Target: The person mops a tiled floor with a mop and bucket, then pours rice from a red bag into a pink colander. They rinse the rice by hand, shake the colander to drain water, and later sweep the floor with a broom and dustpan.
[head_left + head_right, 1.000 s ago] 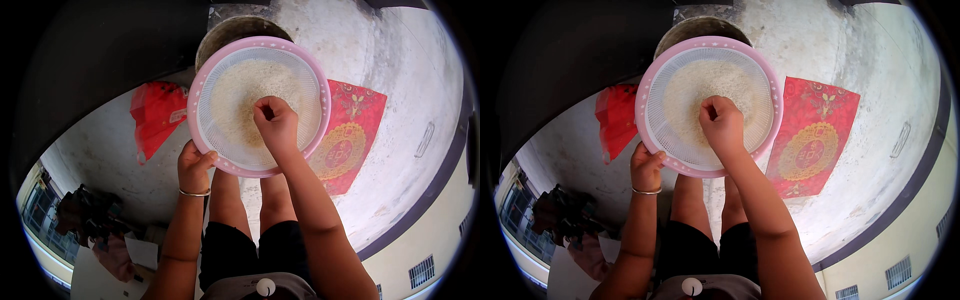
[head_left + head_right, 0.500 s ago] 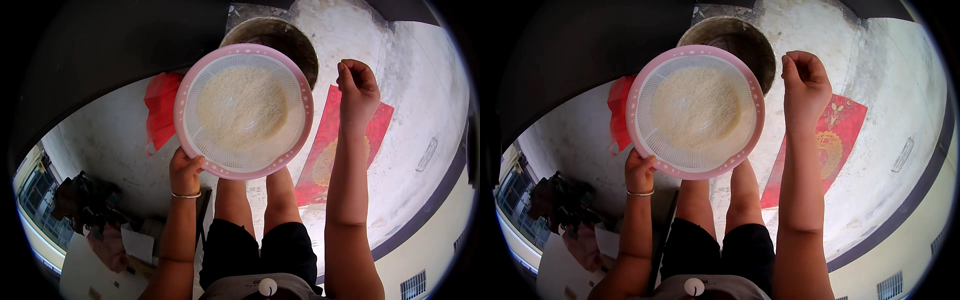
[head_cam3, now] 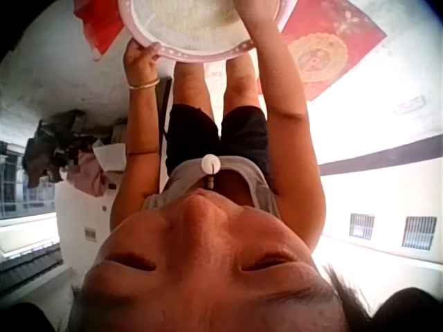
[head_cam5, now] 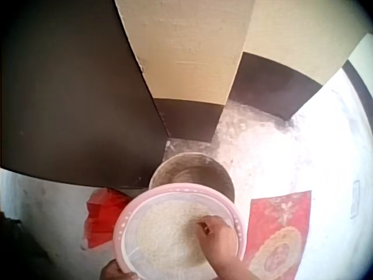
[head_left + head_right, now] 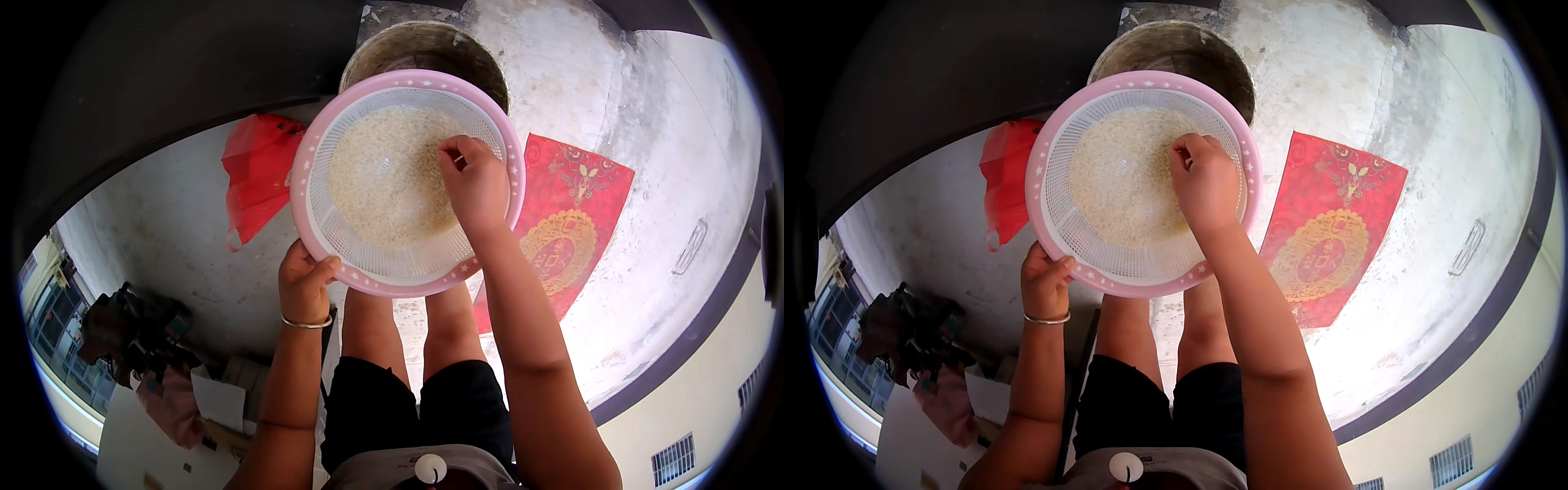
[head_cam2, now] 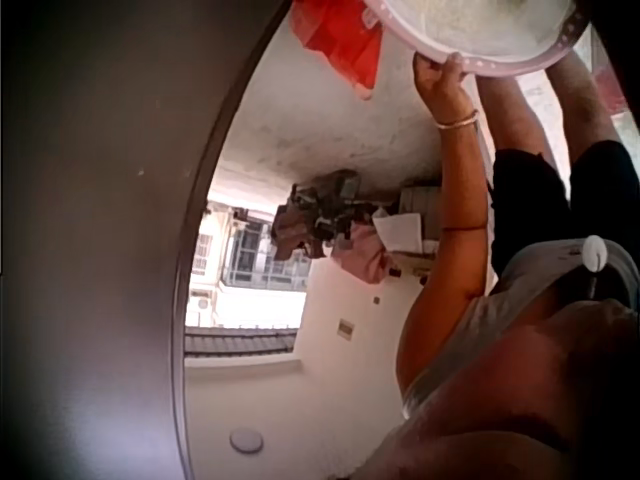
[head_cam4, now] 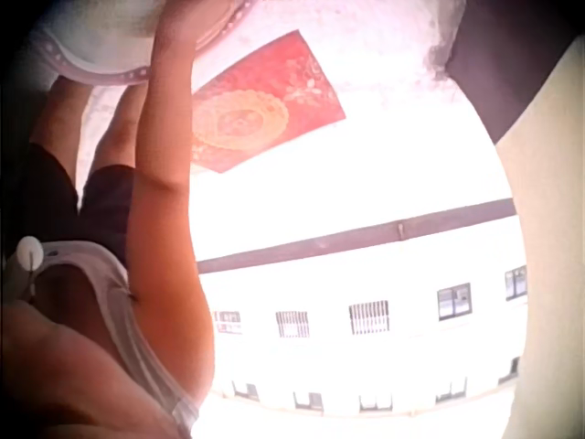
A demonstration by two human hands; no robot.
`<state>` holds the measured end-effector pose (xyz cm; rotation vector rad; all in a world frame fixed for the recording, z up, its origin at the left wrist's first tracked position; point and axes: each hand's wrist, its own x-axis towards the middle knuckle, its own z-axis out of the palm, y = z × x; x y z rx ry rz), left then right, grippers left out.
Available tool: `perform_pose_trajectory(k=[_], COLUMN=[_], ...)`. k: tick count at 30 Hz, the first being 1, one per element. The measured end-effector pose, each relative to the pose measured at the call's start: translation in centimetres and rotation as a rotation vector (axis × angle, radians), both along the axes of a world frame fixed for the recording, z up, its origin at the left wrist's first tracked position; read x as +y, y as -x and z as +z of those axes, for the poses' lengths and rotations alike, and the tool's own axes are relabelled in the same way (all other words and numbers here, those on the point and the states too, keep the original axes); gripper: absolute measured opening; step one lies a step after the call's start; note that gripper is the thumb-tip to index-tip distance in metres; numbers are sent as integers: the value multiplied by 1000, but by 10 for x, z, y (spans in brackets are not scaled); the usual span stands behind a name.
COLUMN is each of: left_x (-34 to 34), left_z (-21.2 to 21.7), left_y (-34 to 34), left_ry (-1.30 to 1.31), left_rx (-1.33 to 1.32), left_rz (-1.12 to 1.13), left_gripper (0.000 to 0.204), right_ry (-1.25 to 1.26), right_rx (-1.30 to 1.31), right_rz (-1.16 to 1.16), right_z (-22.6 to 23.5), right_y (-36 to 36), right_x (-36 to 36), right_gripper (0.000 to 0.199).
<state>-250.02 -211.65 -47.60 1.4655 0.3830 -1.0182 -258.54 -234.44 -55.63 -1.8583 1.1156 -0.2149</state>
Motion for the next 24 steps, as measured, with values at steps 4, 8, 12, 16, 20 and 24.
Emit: perform_pose_trajectory(k=[4, 8, 12, 16, 20, 24], left_x=[-2, -9, -11, -16, -20, -15], left_z=[-1, 0, -2, 2, 3, -2], left_y=[7, 12, 15, 15, 18, 17], left_ry=[20, 37, 35, 30, 20, 31], left_rx=[24, 19, 11, 6, -22, -10], left_rz=[-31, -40, -52, -51, -37, -60], left_gripper=[37, 37, 36, 33, 32, 32], right_ry=[86, 102, 113, 112, 126, 173], right_rx=[122, 161, 168, 155, 150, 135], right_rz=[21, 18, 27, 23, 26, 43], right_z=[-16, -14, -15, -14, -17, -24], right_y=[3, 6, 12, 12, 12, 14], right_x=[0, 2, 5, 6, 8, 10], right_gripper=[4, 5, 10, 12, 11, 10])
